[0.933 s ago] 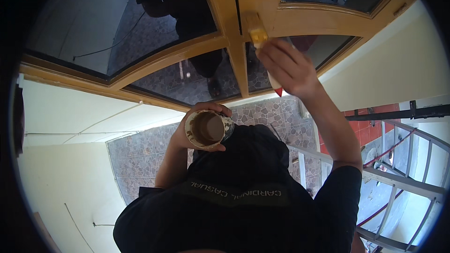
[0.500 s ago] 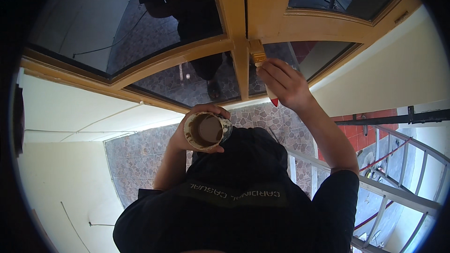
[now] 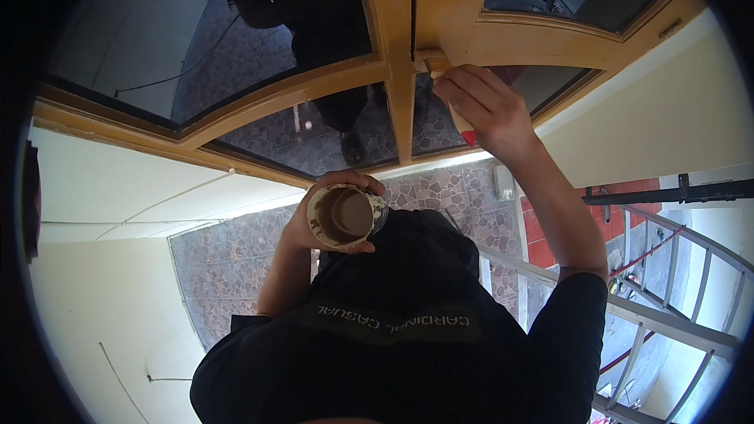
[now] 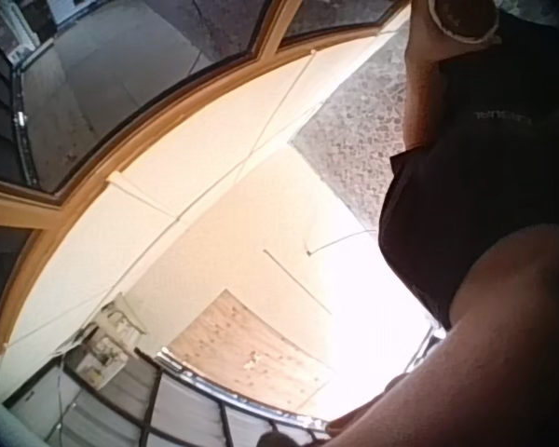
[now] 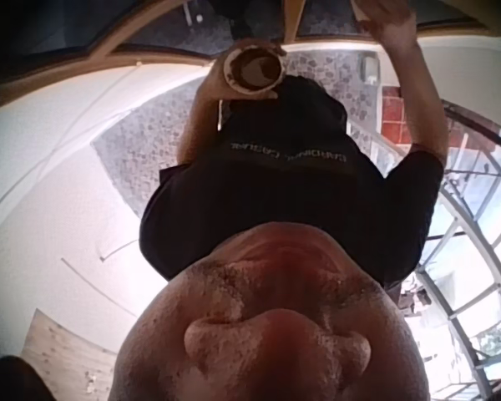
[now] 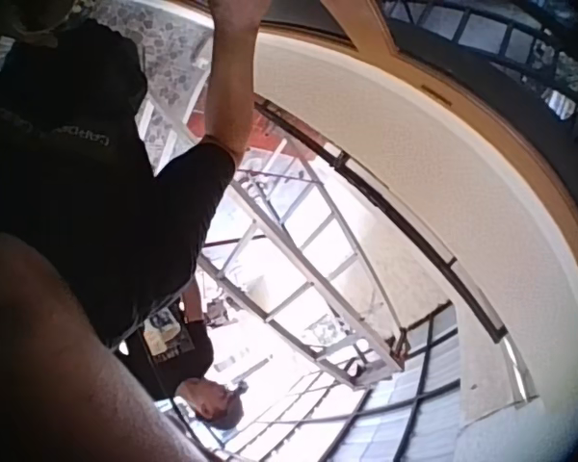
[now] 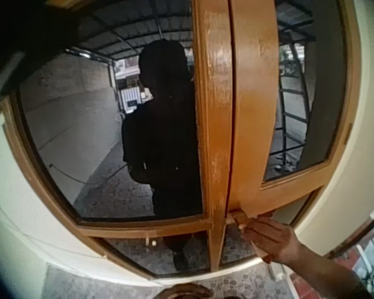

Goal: Painting the wooden frame of a door with glass panels using a brush and yellow-colored paint.

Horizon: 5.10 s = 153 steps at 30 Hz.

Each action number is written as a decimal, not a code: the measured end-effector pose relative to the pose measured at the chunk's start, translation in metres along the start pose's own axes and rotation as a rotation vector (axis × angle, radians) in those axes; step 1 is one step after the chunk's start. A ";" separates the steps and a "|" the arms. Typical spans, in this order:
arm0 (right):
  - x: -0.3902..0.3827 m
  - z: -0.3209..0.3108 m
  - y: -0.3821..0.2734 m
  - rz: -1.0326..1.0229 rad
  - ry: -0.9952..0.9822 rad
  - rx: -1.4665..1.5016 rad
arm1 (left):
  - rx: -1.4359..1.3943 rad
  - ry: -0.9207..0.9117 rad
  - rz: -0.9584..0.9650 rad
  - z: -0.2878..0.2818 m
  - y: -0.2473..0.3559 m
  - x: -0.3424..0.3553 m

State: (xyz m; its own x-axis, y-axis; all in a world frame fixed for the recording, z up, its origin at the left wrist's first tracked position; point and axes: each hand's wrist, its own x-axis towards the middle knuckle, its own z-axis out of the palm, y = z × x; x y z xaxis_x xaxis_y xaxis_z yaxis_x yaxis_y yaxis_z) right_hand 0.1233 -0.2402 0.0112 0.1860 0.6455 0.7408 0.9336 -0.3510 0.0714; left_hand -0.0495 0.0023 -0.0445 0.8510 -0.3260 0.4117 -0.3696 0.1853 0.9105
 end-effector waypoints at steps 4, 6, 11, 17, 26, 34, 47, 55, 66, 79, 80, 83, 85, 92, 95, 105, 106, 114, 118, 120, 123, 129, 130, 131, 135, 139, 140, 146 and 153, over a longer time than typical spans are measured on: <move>-0.001 -0.005 -0.010 -0.020 -0.006 0.058 | 0.009 0.019 0.007 0.000 0.000 -0.003; -0.001 -0.006 -0.008 -0.001 -0.067 0.086 | 0.004 0.010 0.004 0.000 -0.001 0.000; 0.017 -0.013 0.006 -0.044 -0.002 0.069 | 0.030 -0.015 0.031 0.000 0.001 0.003; 0.024 -0.030 0.001 -0.060 0.023 0.105 | 0.007 0.012 -0.010 -0.001 0.000 0.001; 0.045 -0.037 0.017 -0.095 0.032 0.062 | 0.029 -0.005 -0.003 -0.001 -0.001 0.007; 0.055 -0.051 0.016 -0.290 0.237 -0.165 | 0.021 0.020 0.008 -0.002 -0.007 0.005; -0.006 -0.016 0.004 -0.197 -0.010 0.003 | 0.050 0.011 0.025 -0.001 -0.007 0.011; 0.003 -0.017 0.013 -0.190 0.024 -0.144 | 0.008 0.041 -0.027 0.001 -0.007 0.014; -0.002 -0.020 0.015 -0.089 -0.063 0.041 | 0.154 0.168 -0.089 0.003 -0.004 0.029; -0.016 -0.009 0.020 -0.230 -0.009 -0.084 | 0.145 0.117 -0.093 0.021 -0.005 0.032; -0.019 -0.007 0.016 -0.237 0.008 -0.090 | 0.162 0.114 -0.083 0.022 -0.003 0.030; -0.017 -0.010 0.010 -0.174 -0.053 0.098 | 0.154 0.132 -0.095 0.026 -0.001 0.026; -0.001 -0.021 0.012 -0.156 -0.062 0.098 | 0.153 0.140 -0.089 0.030 0.000 0.025; 0.081 -0.080 0.033 -0.250 0.109 -0.023 | 0.178 0.202 -0.065 0.043 0.012 0.026; 0.101 -0.105 0.034 -0.327 0.183 -0.083 | 0.158 0.210 -0.058 0.044 0.014 0.027; 0.036 -0.042 0.026 -0.363 0.004 -0.112 | 0.249 0.229 -0.038 0.055 0.022 0.024; 0.031 -0.041 0.025 -0.368 -0.045 -0.060 | 0.262 0.233 -0.047 0.056 0.023 0.023; 0.096 -0.096 0.028 -0.352 0.182 -0.189 | 0.280 0.251 -0.056 0.063 0.024 0.022; 0.078 -0.077 0.022 -0.359 0.021 -0.252 | 0.314 0.252 -0.034 0.063 0.029 0.027; 0.053 -0.054 0.024 -0.378 -0.019 -0.236 | 0.307 0.254 -0.031 0.062 0.028 0.029; 0.032 -0.041 0.020 -0.405 -0.070 -0.162 | 0.309 0.257 -0.039 0.062 0.029 0.027; 0.086 -0.098 0.018 -0.390 0.176 -0.223 | 0.320 0.262 -0.054 0.061 0.026 0.023; 0.097 -0.106 0.020 -0.375 0.244 -0.268 | 0.310 0.248 -0.063 0.063 0.027 0.024; 0.104 -0.106 0.024 -0.367 0.244 -0.269 | 0.310 0.241 -0.068 0.063 0.028 0.027; 0.096 -0.091 0.025 -0.418 0.164 -0.286 | 0.297 0.213 -0.035 0.064 0.033 0.032; 0.044 -0.064 0.023 -0.444 -0.035 -0.207 | 0.233 0.214 -0.058 0.061 0.030 0.031; 0.038 -0.064 0.019 -0.440 -0.033 -0.209 | 0.235 0.210 -0.059 0.060 0.030 0.028; 0.018 -0.057 -0.012 0.221 0.413 0.194 | 0.257 0.187 -0.081 0.047 0.019 0.022; 0.019 -0.029 -0.047 1.120 1.131 1.130 | 0.036 0.043 -0.114 0.024 0.016 0.039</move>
State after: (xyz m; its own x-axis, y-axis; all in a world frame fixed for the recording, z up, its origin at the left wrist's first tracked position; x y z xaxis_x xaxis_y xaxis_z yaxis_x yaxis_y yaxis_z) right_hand 0.0746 -0.2307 0.0412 0.9180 -0.3476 0.1909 0.3736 0.5962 -0.7106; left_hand -0.0310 -0.0297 -0.0125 0.9032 -0.3027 0.3043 -0.2822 0.1155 0.9524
